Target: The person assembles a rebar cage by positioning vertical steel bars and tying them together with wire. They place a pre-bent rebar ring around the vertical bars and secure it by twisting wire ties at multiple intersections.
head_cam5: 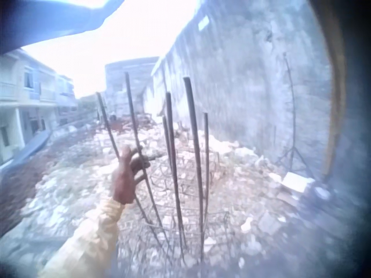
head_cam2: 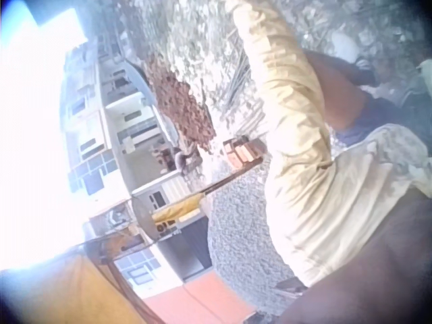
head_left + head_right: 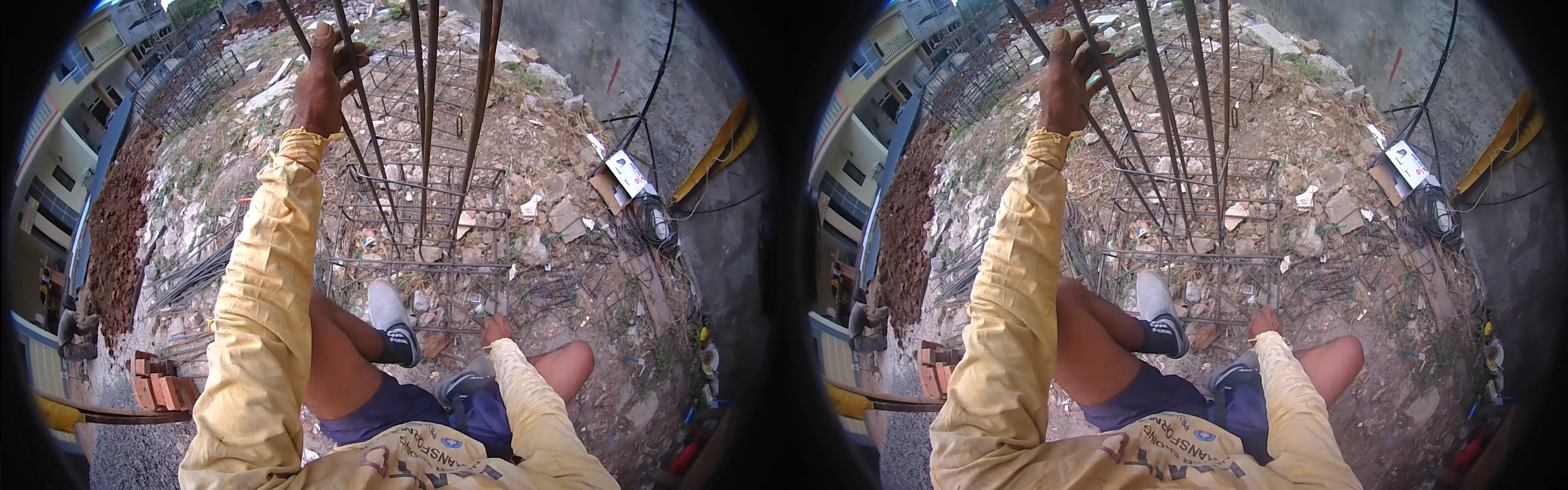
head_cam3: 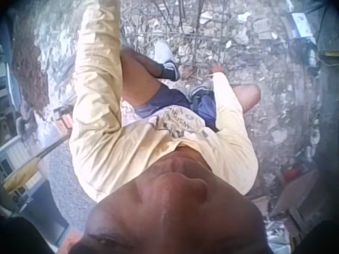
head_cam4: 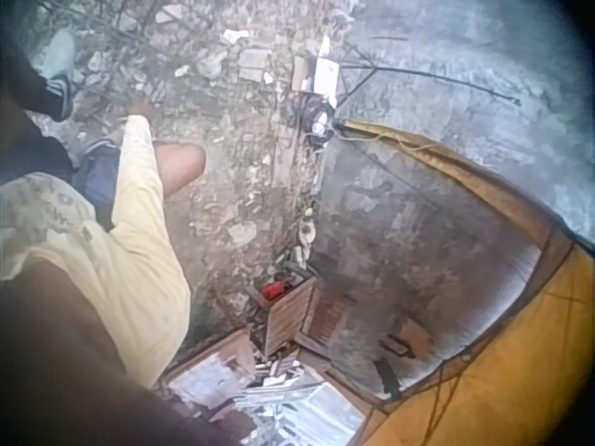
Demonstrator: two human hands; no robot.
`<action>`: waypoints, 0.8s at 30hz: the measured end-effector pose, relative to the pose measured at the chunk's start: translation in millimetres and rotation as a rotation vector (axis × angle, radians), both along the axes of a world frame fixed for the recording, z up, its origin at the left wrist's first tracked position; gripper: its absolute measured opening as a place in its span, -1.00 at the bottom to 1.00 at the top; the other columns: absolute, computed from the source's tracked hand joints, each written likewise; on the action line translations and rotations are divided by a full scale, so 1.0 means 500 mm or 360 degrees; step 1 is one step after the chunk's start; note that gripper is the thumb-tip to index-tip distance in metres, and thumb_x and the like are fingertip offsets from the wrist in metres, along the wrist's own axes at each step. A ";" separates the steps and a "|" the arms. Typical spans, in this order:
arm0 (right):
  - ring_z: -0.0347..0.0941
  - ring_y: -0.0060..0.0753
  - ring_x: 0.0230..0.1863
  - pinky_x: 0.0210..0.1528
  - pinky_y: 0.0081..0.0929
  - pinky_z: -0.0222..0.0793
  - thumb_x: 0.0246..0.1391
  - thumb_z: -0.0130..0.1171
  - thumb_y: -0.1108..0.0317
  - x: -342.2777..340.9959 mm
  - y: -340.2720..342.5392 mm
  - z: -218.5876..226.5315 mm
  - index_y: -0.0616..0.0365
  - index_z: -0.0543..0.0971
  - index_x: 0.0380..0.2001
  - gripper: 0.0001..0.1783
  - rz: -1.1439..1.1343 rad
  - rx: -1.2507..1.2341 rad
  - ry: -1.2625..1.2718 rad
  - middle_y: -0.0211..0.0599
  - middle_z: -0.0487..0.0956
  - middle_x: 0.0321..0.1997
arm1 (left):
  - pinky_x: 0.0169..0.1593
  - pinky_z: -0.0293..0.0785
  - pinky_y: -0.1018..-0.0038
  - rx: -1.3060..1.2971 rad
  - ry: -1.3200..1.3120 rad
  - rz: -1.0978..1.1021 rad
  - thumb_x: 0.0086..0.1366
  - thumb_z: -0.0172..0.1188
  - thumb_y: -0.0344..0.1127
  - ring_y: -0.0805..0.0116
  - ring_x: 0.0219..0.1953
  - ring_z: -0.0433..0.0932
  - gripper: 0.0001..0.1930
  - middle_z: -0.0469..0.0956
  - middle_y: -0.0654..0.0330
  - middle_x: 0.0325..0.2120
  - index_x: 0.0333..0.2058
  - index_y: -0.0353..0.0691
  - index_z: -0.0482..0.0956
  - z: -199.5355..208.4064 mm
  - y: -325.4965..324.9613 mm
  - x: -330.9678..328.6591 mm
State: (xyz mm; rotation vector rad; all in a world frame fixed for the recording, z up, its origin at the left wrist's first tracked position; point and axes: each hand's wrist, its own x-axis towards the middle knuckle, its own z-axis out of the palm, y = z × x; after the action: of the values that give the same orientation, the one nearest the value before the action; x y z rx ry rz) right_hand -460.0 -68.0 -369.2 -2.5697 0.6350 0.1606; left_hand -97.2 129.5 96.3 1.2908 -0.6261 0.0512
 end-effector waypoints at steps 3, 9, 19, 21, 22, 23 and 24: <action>0.37 0.27 -0.05 -0.01 0.03 0.30 0.11 0.10 0.15 0.035 0.068 0.080 0.17 0.50 -0.20 -0.68 0.0098 0.0042 -0.0313 0.11 0.42 -0.12 | -0.01 0.33 0.34 0.0129 -0.0150 0.0142 0.22 -0.13 0.49 0.31 -0.11 0.51 -0.15 0.56 0.11 -0.19 0.06 -0.26 0.44 0.006 0.003 -0.005; 0.45 0.26 -0.30 -0.22 -0.07 0.32 0.22 0.03 0.03 0.113 0.211 0.294 0.23 0.40 -0.20 -0.58 0.0085 0.0741 -0.0635 0.09 0.50 -0.40 | 0.03 0.41 0.24 0.0294 -0.0347 0.0317 0.24 -0.21 0.50 0.18 -0.01 0.49 -0.11 0.52 -0.01 -0.12 0.07 -0.31 0.43 -0.005 -0.007 -0.025; 0.48 0.23 -0.29 -0.20 -0.13 0.36 0.29 -0.13 -0.13 0.319 0.320 0.689 0.37 0.41 -0.23 -0.39 -0.0191 0.1107 -0.1138 0.22 0.51 -0.39 | 0.05 0.34 0.25 0.0373 -0.0517 0.0424 0.24 -0.27 0.51 0.16 -0.02 0.47 -0.05 0.53 -0.05 -0.12 0.09 -0.40 0.40 -0.006 0.040 -0.067; 0.38 -0.21 -0.51 -0.43 -0.30 0.30 0.27 -0.21 -0.25 0.352 0.345 0.664 0.30 0.41 -0.28 -0.31 -0.0263 0.0834 -0.1506 -0.10 0.44 -0.51 | 0.04 0.34 0.25 0.0378 -0.0509 0.0421 0.25 -0.28 0.50 0.17 -0.02 0.47 -0.05 0.53 -0.05 -0.11 0.10 -0.40 0.39 -0.011 0.043 -0.068; 0.33 -0.43 -0.62 -0.54 -0.38 0.27 0.26 -0.25 -0.32 0.366 0.339 0.635 0.27 0.42 -0.31 -0.27 -0.0308 0.0668 -0.1685 -0.27 0.40 -0.57 | 0.04 0.34 0.25 0.0364 -0.0500 0.0404 0.26 -0.28 0.50 0.17 -0.03 0.47 -0.06 0.53 -0.05 -0.11 0.11 -0.40 0.39 -0.012 0.035 -0.072; 0.23 -0.50 -0.69 -0.63 -0.44 0.15 0.22 -0.26 -0.37 0.379 0.324 0.592 0.24 0.41 -0.31 -0.25 -0.0394 0.1155 -0.1225 -0.36 0.34 -0.59 | 0.04 0.35 0.26 0.0355 -0.0490 0.0417 0.26 -0.28 0.50 0.18 -0.03 0.47 -0.06 0.53 -0.05 -0.11 0.11 -0.39 0.39 -0.018 0.030 -0.075; 0.12 -0.57 -0.75 -0.73 -0.49 0.03 0.18 -0.26 -0.43 0.392 0.325 0.607 0.20 0.39 -0.31 -0.23 -0.0503 0.1521 -0.0704 -0.46 0.29 -0.61 | 0.03 0.35 0.27 0.0346 -0.0499 0.0443 0.26 -0.29 0.49 0.18 -0.03 0.47 -0.06 0.53 -0.04 -0.11 0.11 -0.39 0.39 -0.014 0.031 -0.071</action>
State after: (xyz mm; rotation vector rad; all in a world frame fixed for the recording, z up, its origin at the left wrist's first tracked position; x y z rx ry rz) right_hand -263.8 94.5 -65.4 -1.4952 0.5845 -0.1750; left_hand -132.7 144.9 89.4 1.5904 -0.7284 0.4314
